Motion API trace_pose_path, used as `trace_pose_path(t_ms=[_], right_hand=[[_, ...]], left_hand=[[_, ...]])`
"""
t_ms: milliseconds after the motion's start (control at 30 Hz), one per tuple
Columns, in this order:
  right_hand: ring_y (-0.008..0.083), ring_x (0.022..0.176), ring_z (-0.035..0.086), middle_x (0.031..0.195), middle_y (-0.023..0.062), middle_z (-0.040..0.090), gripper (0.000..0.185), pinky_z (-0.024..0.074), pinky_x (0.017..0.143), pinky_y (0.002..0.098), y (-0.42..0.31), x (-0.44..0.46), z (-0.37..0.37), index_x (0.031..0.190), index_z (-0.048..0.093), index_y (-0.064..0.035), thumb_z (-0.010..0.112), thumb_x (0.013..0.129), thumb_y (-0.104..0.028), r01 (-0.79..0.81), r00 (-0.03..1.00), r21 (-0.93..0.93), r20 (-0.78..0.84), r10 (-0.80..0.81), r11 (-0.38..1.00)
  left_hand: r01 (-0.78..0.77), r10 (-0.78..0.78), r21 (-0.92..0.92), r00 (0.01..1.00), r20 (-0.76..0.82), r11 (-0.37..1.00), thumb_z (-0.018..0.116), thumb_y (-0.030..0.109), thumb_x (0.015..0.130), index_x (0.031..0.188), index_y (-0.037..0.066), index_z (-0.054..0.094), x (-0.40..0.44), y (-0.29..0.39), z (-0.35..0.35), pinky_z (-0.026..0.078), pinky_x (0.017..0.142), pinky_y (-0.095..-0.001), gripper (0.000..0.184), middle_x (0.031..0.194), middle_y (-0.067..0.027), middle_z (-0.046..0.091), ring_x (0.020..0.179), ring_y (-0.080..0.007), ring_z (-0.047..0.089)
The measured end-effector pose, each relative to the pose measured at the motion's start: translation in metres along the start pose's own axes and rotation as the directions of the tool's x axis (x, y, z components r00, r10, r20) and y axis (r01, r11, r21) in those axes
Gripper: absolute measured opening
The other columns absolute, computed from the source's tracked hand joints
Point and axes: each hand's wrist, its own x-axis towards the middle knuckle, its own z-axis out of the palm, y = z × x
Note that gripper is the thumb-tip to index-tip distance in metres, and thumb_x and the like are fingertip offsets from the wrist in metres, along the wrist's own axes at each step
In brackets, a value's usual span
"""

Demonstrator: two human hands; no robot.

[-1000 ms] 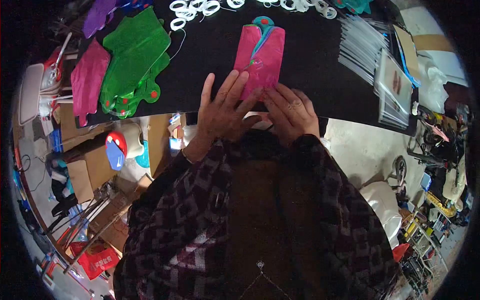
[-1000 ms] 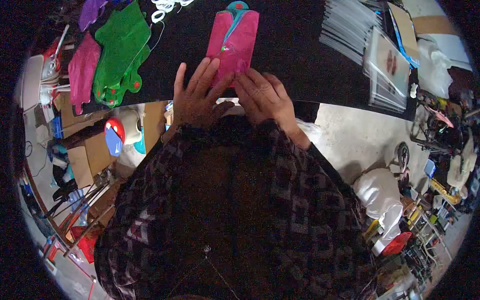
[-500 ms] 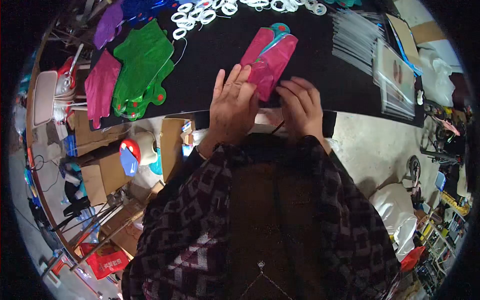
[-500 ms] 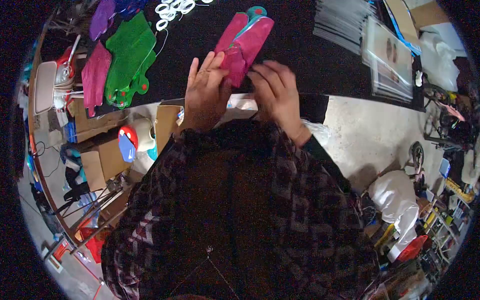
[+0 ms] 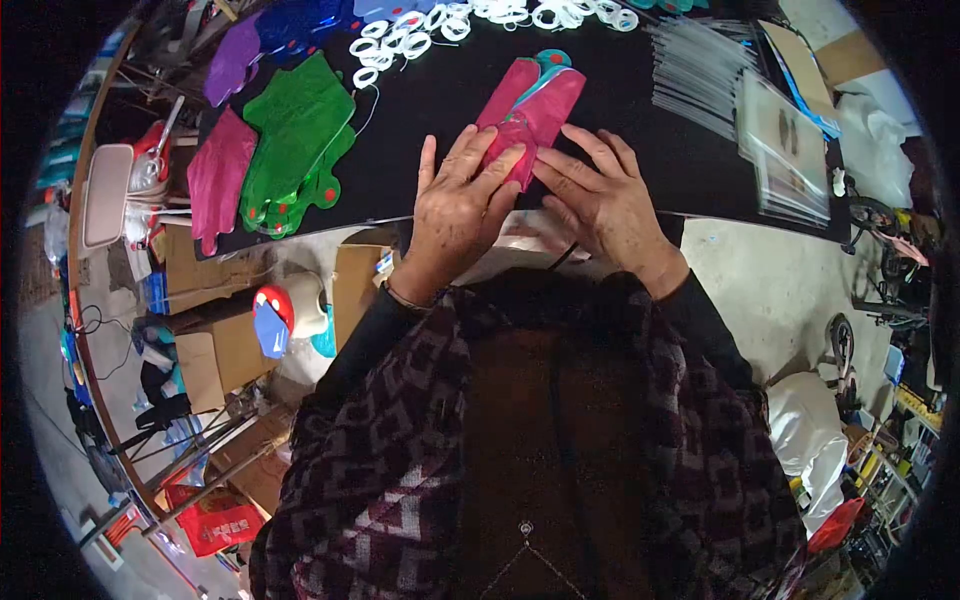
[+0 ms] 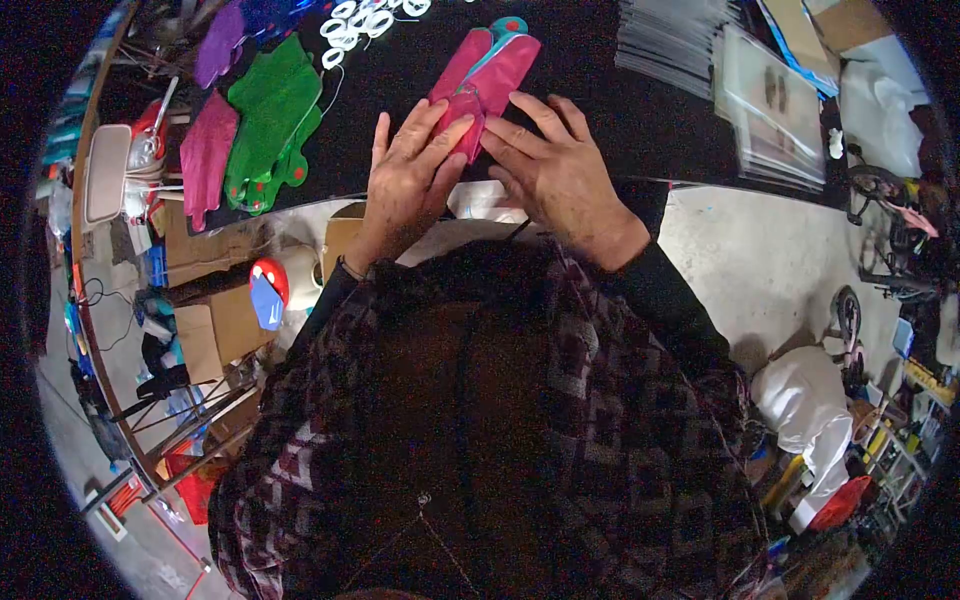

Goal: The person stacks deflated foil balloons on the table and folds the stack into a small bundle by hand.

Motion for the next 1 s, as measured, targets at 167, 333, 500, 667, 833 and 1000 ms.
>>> trace_pose_path(t_ms=[167, 333, 500, 667, 833, 1000], right_hand=[[0.0262, 0.138, 0.048, 0.136, -0.0019, 0.067, 0.035, 0.0322, 0.118, 0.0518, 0.006, 0.003, -0.007, 0.124, 0.071, -0.0145, 0.069, 0.09, -0.024, 0.044, 0.999, 0.032, 0.02, -0.044, 0.999], [0.0259, 0.141, 0.046, 0.14, -0.0034, 0.065, 0.039, 0.0293, 0.12, 0.0504, 0.007, 0.002, -0.006, 0.129, 0.069, -0.0154, 0.07, 0.09, -0.021, 0.027, 0.998, 0.048, 0.061, -0.03, 0.998], [0.0255, 0.142, 0.046, 0.141, -0.0018, 0.065, 0.042, 0.0283, 0.12, 0.0503, 0.012, 0.008, -0.008, 0.131, 0.068, -0.0153, 0.071, 0.089, -0.018, 0.019, 0.993, 0.055, 0.117, -0.025, 0.998], [0.025, 0.109, 0.063, 0.122, 0.0053, 0.073, 0.028, 0.0482, 0.095, 0.0368, 0.03, 0.065, -0.082, 0.121, 0.072, -0.0136, 0.07, 0.093, -0.017, -0.006, 0.996, 0.498, -0.074, 0.049, 0.867], [0.0252, 0.085, 0.065, 0.097, 0.0149, 0.07, 0.029, 0.054, 0.081, 0.0317, 0.042, 0.151, -0.185, 0.099, 0.068, 0.0023, 0.052, 0.103, -0.021, 0.369, 0.81, 0.158, -0.538, -0.234, 0.916], [0.027, 0.082, 0.065, 0.095, 0.0153, 0.07, 0.028, 0.0537, 0.079, 0.0336, 0.061, 0.117, -0.198, 0.099, 0.069, 0.0018, 0.055, 0.102, -0.022, 0.104, 0.892, 0.109, -0.449, -0.044, 0.989]], left_hand=[[-0.058, 0.055, 0.062, 0.997, 0.046, 0.996, 0.066, 0.024, 0.096, 0.144, 0.023, 0.062, -0.005, -0.008, -0.001, 0.017, 0.125, -0.0565, 0.049, 0.153, -0.0092, 0.054, 0.147, -0.0283, 0.046], [-0.114, 0.104, 0.091, 0.989, 0.1, 0.989, 0.068, 0.029, 0.094, 0.146, 0.026, 0.06, -0.004, -0.012, -0.004, 0.015, 0.124, -0.0588, 0.053, 0.159, -0.0087, 0.048, 0.149, -0.0279, 0.042], [-0.113, 0.105, 0.048, 0.984, 0.146, 0.992, 0.07, 0.035, 0.091, 0.148, 0.029, 0.057, -0.004, -0.013, -0.009, 0.014, 0.124, -0.0614, 0.059, 0.163, -0.0081, 0.042, 0.152, -0.0287, 0.037], [-0.095, 0.084, 0.055, 0.98, 0.18, 0.994, 0.072, 0.041, 0.088, 0.15, 0.031, 0.055, -0.002, -0.011, -0.011, 0.013, 0.123, -0.0631, 0.064, 0.165, -0.0076, 0.038, 0.153, -0.0297, 0.034], [-0.156, 0.134, 0.115, 0.974, 0.184, 0.981, 0.074, 0.045, 0.087, 0.146, 0.03, 0.058, -0.006, -0.016, -0.007, 0.016, 0.122, -0.066, 0.063, 0.164, -0.0093, 0.039, 0.151, -0.0314, 0.036], [-0.13, 0.101, 0.148, 0.976, 0.194, 0.98, 0.073, 0.043, 0.087, 0.147, 0.03, 0.057, -0.007, -0.009, 0.001, 0.016, 0.122, -0.0665, 0.063, 0.165, -0.0089, 0.038, 0.152, -0.0313, 0.035]])
